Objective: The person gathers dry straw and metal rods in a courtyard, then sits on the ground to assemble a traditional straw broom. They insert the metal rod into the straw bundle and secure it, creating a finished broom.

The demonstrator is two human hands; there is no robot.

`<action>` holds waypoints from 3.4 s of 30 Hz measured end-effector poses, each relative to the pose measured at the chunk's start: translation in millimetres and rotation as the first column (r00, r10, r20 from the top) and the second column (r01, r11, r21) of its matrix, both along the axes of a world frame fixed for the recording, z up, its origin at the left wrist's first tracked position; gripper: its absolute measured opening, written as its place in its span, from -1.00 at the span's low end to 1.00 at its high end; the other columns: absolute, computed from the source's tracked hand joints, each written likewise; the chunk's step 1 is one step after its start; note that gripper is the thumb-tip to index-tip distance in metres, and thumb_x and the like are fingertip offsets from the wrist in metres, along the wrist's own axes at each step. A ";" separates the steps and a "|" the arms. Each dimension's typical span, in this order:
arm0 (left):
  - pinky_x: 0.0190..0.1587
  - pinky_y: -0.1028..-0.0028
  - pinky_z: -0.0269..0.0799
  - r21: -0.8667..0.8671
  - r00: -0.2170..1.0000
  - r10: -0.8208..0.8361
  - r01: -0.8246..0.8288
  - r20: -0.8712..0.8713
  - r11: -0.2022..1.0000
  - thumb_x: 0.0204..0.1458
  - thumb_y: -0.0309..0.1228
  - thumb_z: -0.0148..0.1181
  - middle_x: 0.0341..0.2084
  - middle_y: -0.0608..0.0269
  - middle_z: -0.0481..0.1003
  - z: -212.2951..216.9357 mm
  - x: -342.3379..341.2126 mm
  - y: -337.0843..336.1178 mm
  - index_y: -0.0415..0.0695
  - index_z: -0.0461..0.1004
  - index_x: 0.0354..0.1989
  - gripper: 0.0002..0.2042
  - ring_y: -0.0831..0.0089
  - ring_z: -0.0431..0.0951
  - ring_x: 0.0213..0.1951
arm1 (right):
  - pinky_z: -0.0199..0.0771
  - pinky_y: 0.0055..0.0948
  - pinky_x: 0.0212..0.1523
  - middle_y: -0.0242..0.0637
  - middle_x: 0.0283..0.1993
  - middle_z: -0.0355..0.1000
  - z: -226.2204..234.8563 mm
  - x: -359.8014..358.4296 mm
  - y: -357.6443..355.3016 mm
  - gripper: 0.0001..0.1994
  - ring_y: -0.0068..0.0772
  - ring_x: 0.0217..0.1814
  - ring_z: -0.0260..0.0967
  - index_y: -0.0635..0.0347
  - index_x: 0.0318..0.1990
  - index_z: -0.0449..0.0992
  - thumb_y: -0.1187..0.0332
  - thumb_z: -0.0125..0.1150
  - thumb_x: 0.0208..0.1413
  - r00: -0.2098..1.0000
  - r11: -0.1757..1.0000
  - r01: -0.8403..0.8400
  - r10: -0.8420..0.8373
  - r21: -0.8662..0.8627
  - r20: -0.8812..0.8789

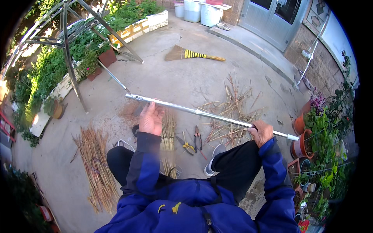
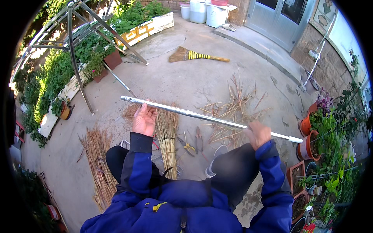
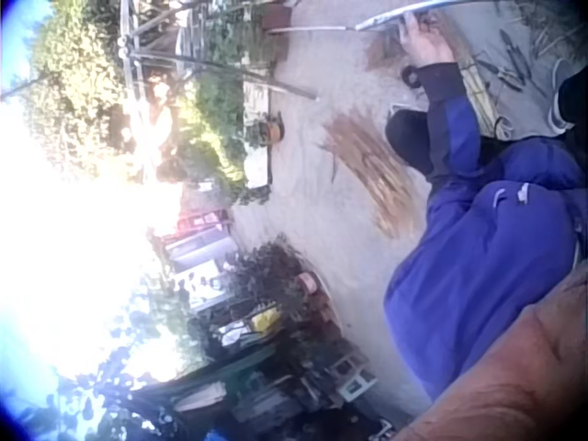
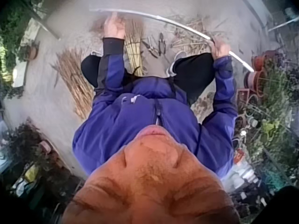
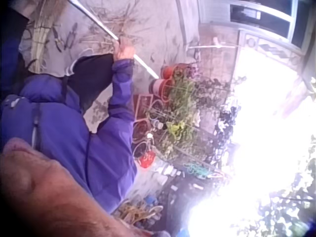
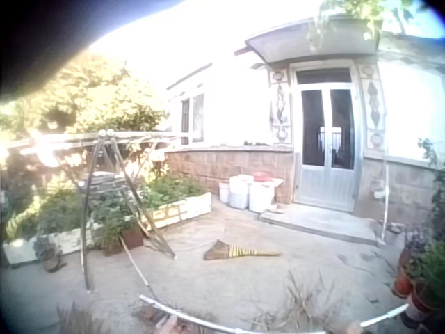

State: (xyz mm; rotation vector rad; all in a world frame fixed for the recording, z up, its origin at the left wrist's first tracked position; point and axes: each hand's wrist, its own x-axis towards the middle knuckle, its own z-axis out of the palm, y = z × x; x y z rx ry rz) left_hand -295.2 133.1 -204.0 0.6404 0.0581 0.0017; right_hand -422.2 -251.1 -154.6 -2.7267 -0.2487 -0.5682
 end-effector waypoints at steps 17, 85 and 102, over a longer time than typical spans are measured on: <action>-0.24 0.49 0.33 0.058 1.000 0.013 -0.013 0.007 0.998 0.04 -0.36 0.10 -0.29 0.27 0.49 -8.3 7.8 13.5 -0.17 0.43 -0.17 -0.79 0.46 0.44 -0.25 | 0.28 -0.24 -0.48 -0.13 -0.55 0.32 -16.2 5.0 9.6 -0.81 -0.06 -0.49 0.32 0.24 -0.53 0.39 0.33 0.23 -0.16 0.999 0.999 -0.011 0.013 0.043 -0.046; -0.41 0.48 0.36 0.302 0.964 0.177 -0.111 -0.200 0.947 0.03 -0.26 0.12 -0.55 0.36 0.45 -38.6 83.5 80.0 -0.02 0.40 -0.40 -0.86 0.52 0.44 -0.46 | 0.22 -0.30 -0.50 -0.07 -0.65 0.27 -66.3 155.5 46.2 -0.72 -0.15 -0.61 0.23 0.32 -0.49 0.46 0.22 0.10 -0.05 0.768 0.902 -0.218 0.394 0.373 -0.504; -0.30 0.42 0.34 0.179 0.976 0.093 -0.058 -0.196 0.982 0.05 -0.50 0.02 -0.38 0.26 0.44 -29.9 80.6 72.0 -0.16 0.36 -0.22 -0.87 0.40 0.44 -0.32 | 0.15 -0.23 -0.46 -0.02 -0.61 0.24 -79.9 156.9 41.4 -0.70 -0.07 -0.53 0.20 0.31 -0.56 0.36 0.21 0.04 -0.01 0.699 0.890 -0.223 0.430 0.398 -0.571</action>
